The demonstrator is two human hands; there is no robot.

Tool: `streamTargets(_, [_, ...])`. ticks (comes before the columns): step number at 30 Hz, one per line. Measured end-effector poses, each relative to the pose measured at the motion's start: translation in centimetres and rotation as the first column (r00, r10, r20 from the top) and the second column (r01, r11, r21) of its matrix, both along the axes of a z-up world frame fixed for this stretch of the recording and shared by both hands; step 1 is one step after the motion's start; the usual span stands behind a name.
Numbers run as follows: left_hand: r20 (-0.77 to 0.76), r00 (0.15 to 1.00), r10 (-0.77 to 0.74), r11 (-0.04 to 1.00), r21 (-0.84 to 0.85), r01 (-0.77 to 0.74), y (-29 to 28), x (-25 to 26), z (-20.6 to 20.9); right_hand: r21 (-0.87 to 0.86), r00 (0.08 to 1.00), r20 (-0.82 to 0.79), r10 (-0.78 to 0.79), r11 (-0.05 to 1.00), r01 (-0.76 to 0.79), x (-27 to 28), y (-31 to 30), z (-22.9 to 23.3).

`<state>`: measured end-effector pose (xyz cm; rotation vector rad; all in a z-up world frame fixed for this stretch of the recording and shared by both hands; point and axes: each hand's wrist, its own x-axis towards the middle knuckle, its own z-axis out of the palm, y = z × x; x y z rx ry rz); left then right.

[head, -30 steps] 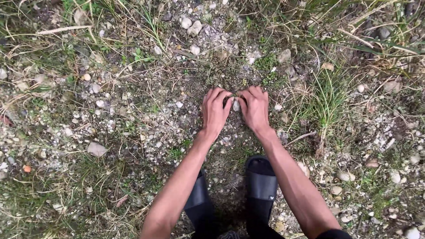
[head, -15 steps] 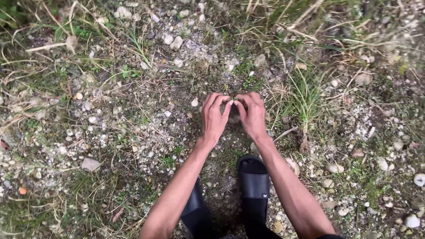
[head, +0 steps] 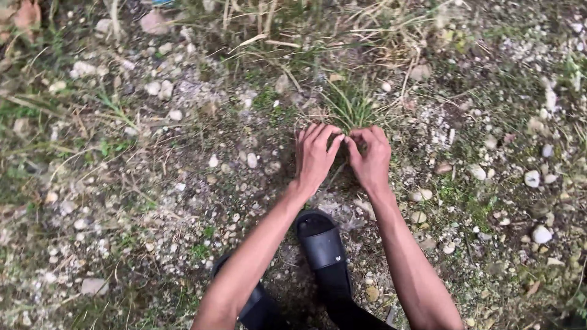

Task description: Gathering small plants or grass from a gravelly ground area.

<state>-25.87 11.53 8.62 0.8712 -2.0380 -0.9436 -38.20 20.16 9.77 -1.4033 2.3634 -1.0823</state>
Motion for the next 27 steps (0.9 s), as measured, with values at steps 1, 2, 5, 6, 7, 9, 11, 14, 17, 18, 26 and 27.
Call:
streamTargets(1, [-0.001, 1.0, -0.015, 1.0, -0.001, 0.015, 0.3, -0.8, -0.6, -0.001, 1.0, -0.001, -0.015, 1.0, 0.015, -0.5, 0.6, -0.2])
streamTargets(2, [0.031, 0.999, -0.012, 1.0, 0.019, 0.011, 0.8, -1.5, -1.2, 0.033, 1.0, -0.017, -0.021, 0.999, 0.022, -0.9, 1.3, -0.5])
streamTargets(5, [0.101, 0.995, -0.01, 0.999, 0.053, 0.005, 1.8, -3.0, -3.3, 0.086, 0.998, -0.052, -0.025, 0.996, 0.029, -2.1, 2.6, -2.4])
streamTargets(6, [0.14, 0.99, -0.004, 0.998, 0.067, -0.006, 2.1, -3.3, -4.0, 0.105, 0.997, -0.071, -0.014, 0.994, 0.021, -2.4, 2.9, -3.2])
streamTargets(7, [0.144, 0.989, -0.006, 0.997, 0.071, -0.004, 2.3, -3.6, -4.4, 0.109, 0.998, -0.067, -0.016, 0.994, 0.023, -2.5, 3.2, -3.5])
streamTargets(9, [0.155, 0.988, 0.014, 0.998, 0.065, -0.024, 2.4, -3.6, -5.2, 0.139, 0.999, -0.008, -0.042, 0.989, 0.043, -2.5, 3.2, -4.0])
streamTargets(11, [0.16, 0.987, 0.002, 0.994, 0.108, -0.019, 2.1, -3.9, -5.7, 0.155, 0.998, 0.018, -0.057, 0.987, 0.053, -2.9, 2.6, -4.3])
streamTargets(14, [0.176, 0.984, -0.019, 0.992, 0.123, -0.003, 2.2, -3.7, -7.0, 0.204, 0.998, 0.031, -0.06, 0.978, 0.052, -3.0, 2.5, -4.0])
streamTargets(17, [0.18, 0.983, -0.024, 0.997, 0.072, 0.011, 2.3, -3.7, -7.9, 0.223, 1.0, -0.004, -0.029, 0.974, 0.029, -3.8, 2.3, -3.8])
streamTargets(18, [0.173, 0.984, -0.033, 0.998, 0.056, 0.024, 2.2, -3.6, -8.1, 0.217, 0.999, -0.024, -0.023, 0.976, 0.028, -3.9, 2.2, -3.9])
streamTargets(26, [0.099, 0.99, 0.105, 0.994, 0.008, -0.106, -2.1, 3.4, -2.1, 0.007, 0.999, -0.011, 0.033, 0.999, -0.033, 0.7, -3.8, 0.6])
streamTargets(27, [0.097, 0.985, 0.145, 0.989, 0.005, -0.147, -2.7, 4.6, -2.1, -0.016, 0.999, 0.018, 0.044, 0.999, -0.043, 1.7, -4.7, 0.7])
